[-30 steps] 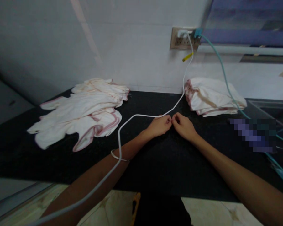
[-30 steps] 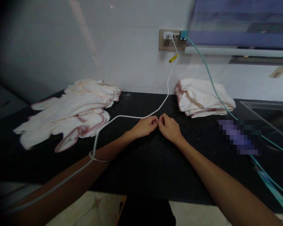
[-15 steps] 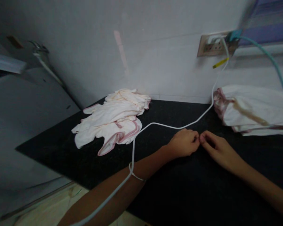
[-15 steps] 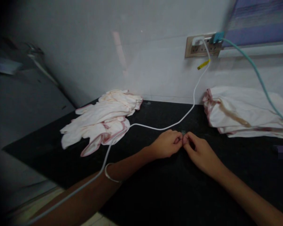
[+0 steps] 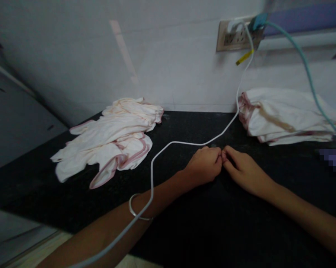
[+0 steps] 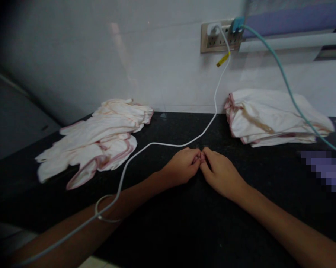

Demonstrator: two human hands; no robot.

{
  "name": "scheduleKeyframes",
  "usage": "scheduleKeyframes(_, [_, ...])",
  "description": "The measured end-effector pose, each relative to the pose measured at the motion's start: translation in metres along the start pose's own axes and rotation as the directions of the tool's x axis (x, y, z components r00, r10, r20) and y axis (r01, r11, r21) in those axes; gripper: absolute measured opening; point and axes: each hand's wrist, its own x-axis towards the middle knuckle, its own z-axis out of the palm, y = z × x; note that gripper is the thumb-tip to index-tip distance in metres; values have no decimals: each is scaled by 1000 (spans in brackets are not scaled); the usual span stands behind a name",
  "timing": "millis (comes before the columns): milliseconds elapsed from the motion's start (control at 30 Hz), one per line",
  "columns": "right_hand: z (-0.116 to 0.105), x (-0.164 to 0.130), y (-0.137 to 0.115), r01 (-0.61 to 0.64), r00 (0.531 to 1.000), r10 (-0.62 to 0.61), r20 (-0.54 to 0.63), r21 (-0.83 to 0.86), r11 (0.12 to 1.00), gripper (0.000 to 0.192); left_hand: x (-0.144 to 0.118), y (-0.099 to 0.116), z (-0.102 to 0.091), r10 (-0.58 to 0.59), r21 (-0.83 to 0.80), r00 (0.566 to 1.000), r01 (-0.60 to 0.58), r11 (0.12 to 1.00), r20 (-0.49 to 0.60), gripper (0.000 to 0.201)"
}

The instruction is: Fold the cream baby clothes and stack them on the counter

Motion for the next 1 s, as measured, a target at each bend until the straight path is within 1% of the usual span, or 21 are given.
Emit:
scheduleKeyframes(167, [-2,-1,-3,8,999,-7,31,-29,1000,13,-3,4,-3,6,36,1000,-6,999,0,23])
scheduleKeyframes(300, [-2,-1,-5,-1,999,2,33,-41,999,13,-3,5,-4,-8,73,1000,7,997,23,24])
scheduleKeyframes(500, [-1,-1,-2,-9,999,10,38,-34,999,14,-3,4,-2,8,62,1000,-10,998,30,22])
scheduleKeyframes(567, [0,-1,-2,-3,999,4,39,-27,1000,14,-3,4,-3,2,85,1000,-2,996,8,22])
scheduleKeyframes(667, [0,-1,-2,16,998,-12,60,-69,997,14,-1,1,-9,-6,174,998,17,985,-67,24])
scheduleKeyframes(767, [0,-1,-3,51,993,-34,117,-144,988,10,2,-11,-18,-52,277,989,89,957,-136,26])
scheduleKeyframes(867, [-1,-1,-3,71,988,-49,143,-151,986,9,5,-30,-27,-121,363,970,192,912,-211,26])
scheduleKeyframes(933, [0,-2,-3,68,988,-47,146,-142,987,10,6,-45,-34,-185,382,946,279,881,-265,24])
scheduleKeyframes(967, [0,-2,-2,64,988,-43,146,-140,988,11,6,-53,-37,-225,383,929,330,863,-294,24])
scheduleKeyframes(1000, [0,-2,-2,59,989,-39,144,-139,989,12,6,-60,-41,-276,379,902,396,837,-332,25])
